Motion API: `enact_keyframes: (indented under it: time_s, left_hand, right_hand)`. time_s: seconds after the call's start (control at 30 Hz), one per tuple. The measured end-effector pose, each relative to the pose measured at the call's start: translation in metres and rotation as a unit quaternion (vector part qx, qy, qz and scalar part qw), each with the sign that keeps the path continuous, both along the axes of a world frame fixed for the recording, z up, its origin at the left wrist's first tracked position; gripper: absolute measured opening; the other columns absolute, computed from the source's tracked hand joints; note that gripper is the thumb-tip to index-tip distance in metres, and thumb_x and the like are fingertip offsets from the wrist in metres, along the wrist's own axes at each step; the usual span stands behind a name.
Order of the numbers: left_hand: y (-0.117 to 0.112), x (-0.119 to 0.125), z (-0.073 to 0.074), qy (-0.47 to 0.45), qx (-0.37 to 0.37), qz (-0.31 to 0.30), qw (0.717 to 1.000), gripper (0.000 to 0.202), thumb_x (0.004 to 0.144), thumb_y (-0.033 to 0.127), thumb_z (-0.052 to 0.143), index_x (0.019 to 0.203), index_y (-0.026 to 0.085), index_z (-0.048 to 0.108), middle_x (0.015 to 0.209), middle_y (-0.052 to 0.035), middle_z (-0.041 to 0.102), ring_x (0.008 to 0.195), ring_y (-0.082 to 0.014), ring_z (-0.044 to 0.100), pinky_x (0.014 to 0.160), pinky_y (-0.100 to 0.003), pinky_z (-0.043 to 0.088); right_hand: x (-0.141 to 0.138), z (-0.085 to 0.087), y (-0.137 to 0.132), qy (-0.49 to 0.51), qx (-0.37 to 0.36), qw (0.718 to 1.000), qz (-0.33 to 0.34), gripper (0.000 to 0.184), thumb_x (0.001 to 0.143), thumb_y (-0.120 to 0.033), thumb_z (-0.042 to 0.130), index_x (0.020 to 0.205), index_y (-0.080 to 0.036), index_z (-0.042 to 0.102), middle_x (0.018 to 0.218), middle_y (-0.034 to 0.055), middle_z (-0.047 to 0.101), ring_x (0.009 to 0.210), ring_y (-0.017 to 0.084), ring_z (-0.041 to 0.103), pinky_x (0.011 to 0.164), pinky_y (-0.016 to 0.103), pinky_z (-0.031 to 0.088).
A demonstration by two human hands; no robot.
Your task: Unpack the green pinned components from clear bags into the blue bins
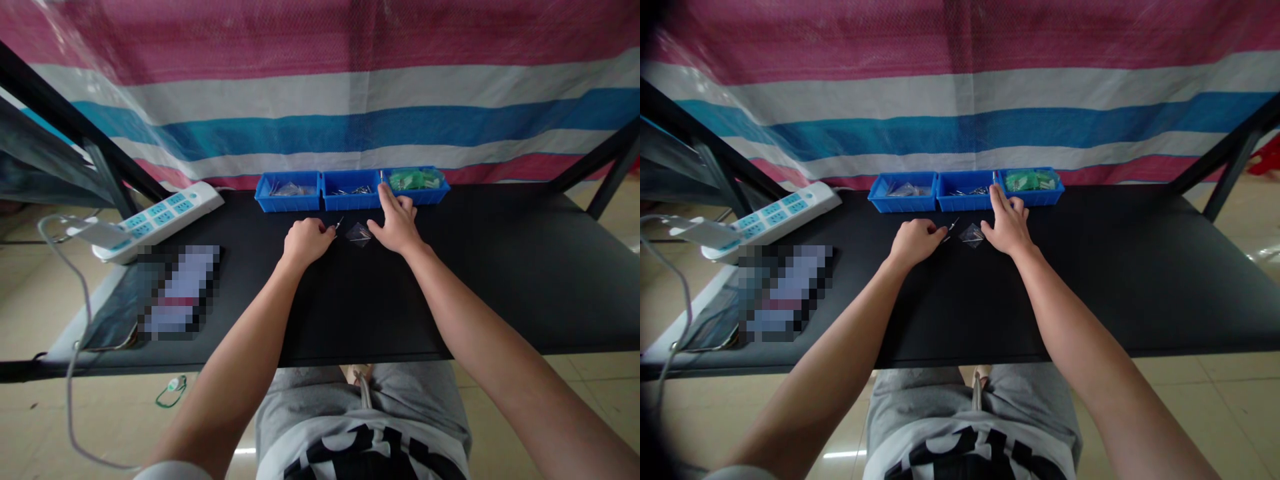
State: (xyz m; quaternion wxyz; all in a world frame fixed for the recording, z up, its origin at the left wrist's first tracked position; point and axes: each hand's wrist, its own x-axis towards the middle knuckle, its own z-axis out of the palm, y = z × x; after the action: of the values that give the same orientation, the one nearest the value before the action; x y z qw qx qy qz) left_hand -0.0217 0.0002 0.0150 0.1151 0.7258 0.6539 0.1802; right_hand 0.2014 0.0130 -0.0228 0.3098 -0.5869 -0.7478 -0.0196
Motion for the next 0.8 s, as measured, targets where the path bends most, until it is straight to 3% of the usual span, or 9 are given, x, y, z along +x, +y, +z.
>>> enact_keyframes:
  time_s: [0.2, 0.43, 0.6, 0.8]
  left_hand:
    - [-0.002, 0.003, -0.003, 0.009, -0.025, -0.028, 0.999, 0.028, 0.079, 0.047, 0.059, 0.076, 0.022, 0.071, 0.076, -0.0093, 0.070, 0.070, -0.0248, 0.064, 0.061, -0.034, 0.048]
    - [0.000, -0.009, 0.002, 0.020, -0.035, -0.136, 0.990, 0.035, 0.064, 0.049, 0.075, 0.083, 0.021, 0.069, 0.081, -0.0056, 0.070, 0.069, -0.0216, 0.064, 0.059, -0.030, 0.046]
    - [-0.002, -0.005, 0.002, 0.045, -0.078, -0.142, 0.986, 0.012, 0.072, 0.032, 0.070, 0.077, 0.022, 0.071, 0.079, -0.0057, 0.072, 0.072, -0.0232, 0.066, 0.061, -0.031, 0.048]
    - [-0.003, 0.000, -0.002, 0.065, -0.060, -0.151, 0.985, 0.009, 0.077, 0.026, 0.064, 0.074, 0.022, 0.071, 0.076, -0.0075, 0.072, 0.069, -0.0227, 0.066, 0.060, -0.031, 0.048]
  right_hand:
    - [0.000, -0.007, 0.004, -0.010, -0.024, 1.000, -0.001, 0.071, 0.085, -0.033, 0.052, 0.150, -0.023, 0.027, 0.159, 0.0107, 0.025, 0.116, 0.040, 0.040, 0.092, 0.065, 0.037]
    - [0.003, -0.013, 0.008, 0.013, -0.013, 1.000, 0.003, 0.076, 0.084, -0.033, 0.053, 0.152, -0.024, 0.020, 0.160, 0.0127, 0.019, 0.122, 0.041, 0.038, 0.094, 0.068, 0.036]
    - [0.001, -0.007, 0.003, 0.017, -0.003, 1.000, -0.008, 0.076, 0.083, -0.030, 0.054, 0.151, -0.019, 0.023, 0.156, 0.0167, 0.026, 0.127, 0.041, 0.036, 0.099, 0.064, 0.035]
    - [-0.004, -0.003, -0.005, 0.042, 0.007, 0.999, 0.012, 0.068, 0.082, -0.030, 0.056, 0.146, -0.018, 0.035, 0.150, 0.0164, 0.034, 0.131, 0.038, 0.035, 0.104, 0.061, 0.033]
